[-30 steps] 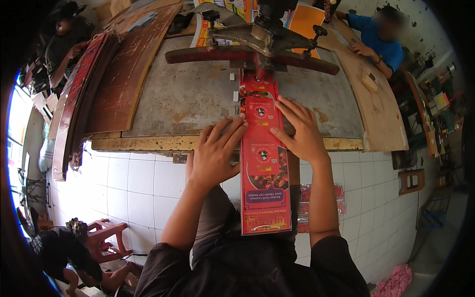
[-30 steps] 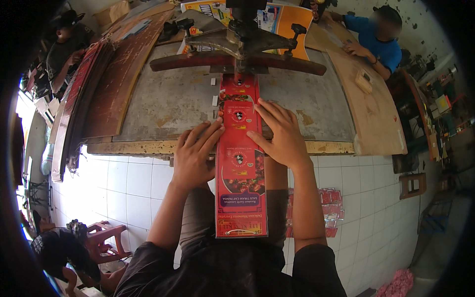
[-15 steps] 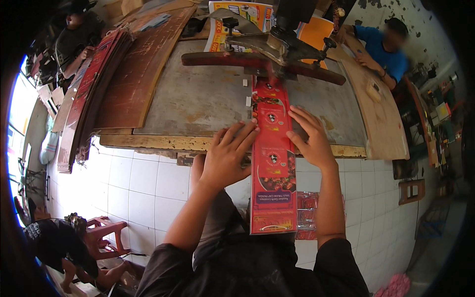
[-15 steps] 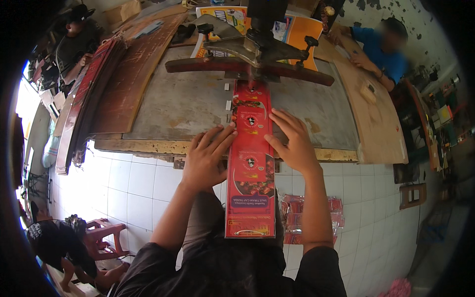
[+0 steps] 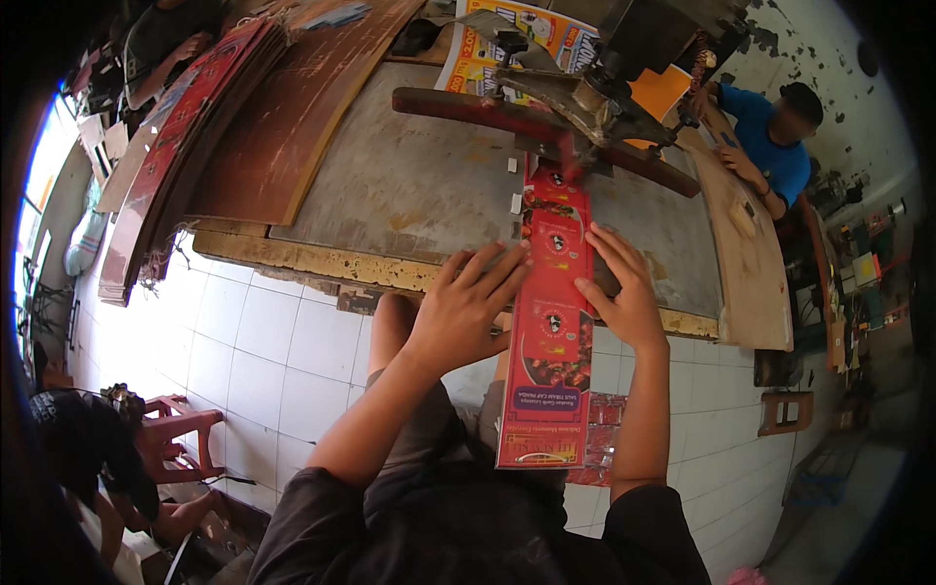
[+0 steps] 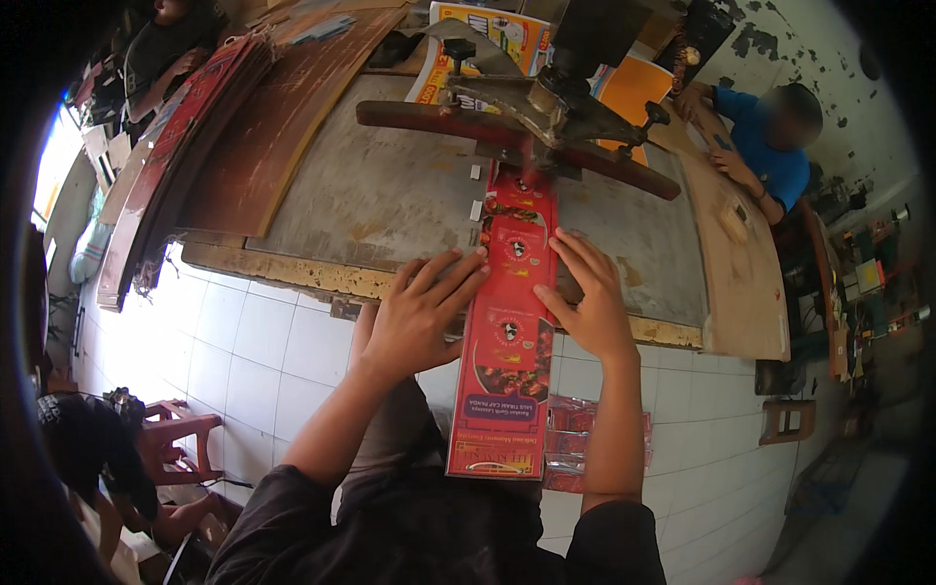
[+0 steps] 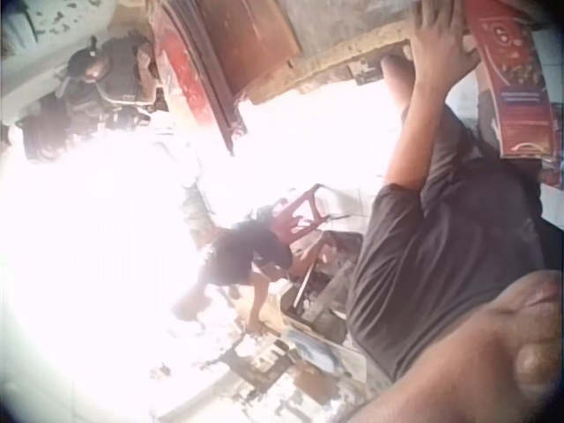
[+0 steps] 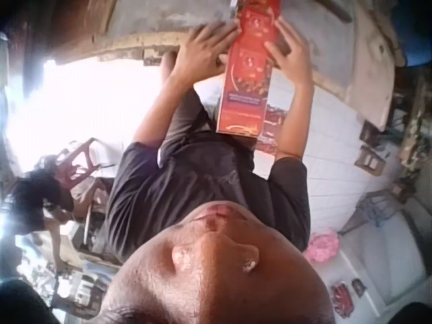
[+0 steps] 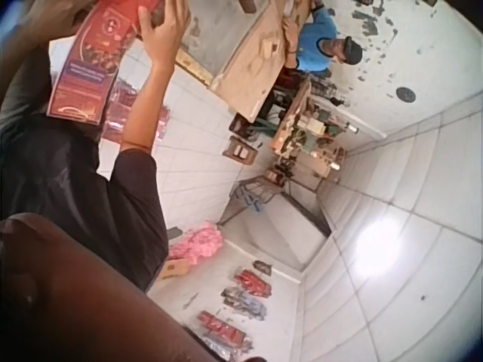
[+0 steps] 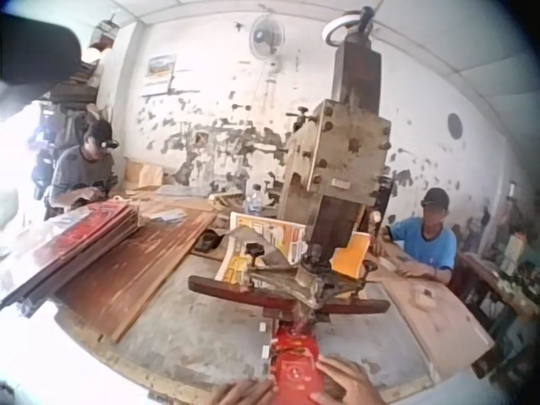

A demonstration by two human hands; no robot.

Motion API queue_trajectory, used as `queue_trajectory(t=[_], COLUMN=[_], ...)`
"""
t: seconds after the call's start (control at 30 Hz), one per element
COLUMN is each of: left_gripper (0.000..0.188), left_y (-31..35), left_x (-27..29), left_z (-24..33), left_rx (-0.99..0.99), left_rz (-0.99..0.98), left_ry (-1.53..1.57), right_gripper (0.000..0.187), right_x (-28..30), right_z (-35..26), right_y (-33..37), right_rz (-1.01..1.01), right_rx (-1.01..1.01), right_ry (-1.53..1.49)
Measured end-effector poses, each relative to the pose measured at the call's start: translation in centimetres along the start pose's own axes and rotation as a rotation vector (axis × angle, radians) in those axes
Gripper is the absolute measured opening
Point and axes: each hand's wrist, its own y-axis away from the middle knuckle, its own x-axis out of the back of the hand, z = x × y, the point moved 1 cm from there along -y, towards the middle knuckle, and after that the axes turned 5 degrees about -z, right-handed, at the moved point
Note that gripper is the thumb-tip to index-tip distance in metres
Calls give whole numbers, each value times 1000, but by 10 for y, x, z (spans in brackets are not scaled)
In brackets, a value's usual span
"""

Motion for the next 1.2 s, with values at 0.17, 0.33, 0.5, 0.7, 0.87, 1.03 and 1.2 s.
queue_trajectory(t=[0.17, 0.33, 0.5, 0.7, 0.87, 1.03, 1.2], left_gripper=[82, 83, 83, 82, 82, 82, 83], left_y=[0, 0, -2, -2, -1, -4, -4], left_x=[0, 0, 1, 1, 3, 4, 6], left_z=[-1, -1, 0, 0, 1, 2, 3], left_rx=[-2, -4, -5, -1, 2, -9, -7], left_rz=[-5, -16, -21, -28, -30, -46, -68], left_ry=[-10, -26, -21, -30, -27, -39, -60], right_gripper=[65, 65, 65, 66, 67, 66, 56], right_x=[-1, -1, 0, 1, 0, 2, 9], right_z=[1, 1, 1, 1, 1, 1, 13], right_y=[0, 0, 0, 0, 1, 2, 4], right_rz=[5, 8, 15, 27, 30, 34, -2], right_rx=[-1, -6, 4, 22, 20, 19, -33], right_ry=[2, 29, 24, 4, -3, 22, -225])
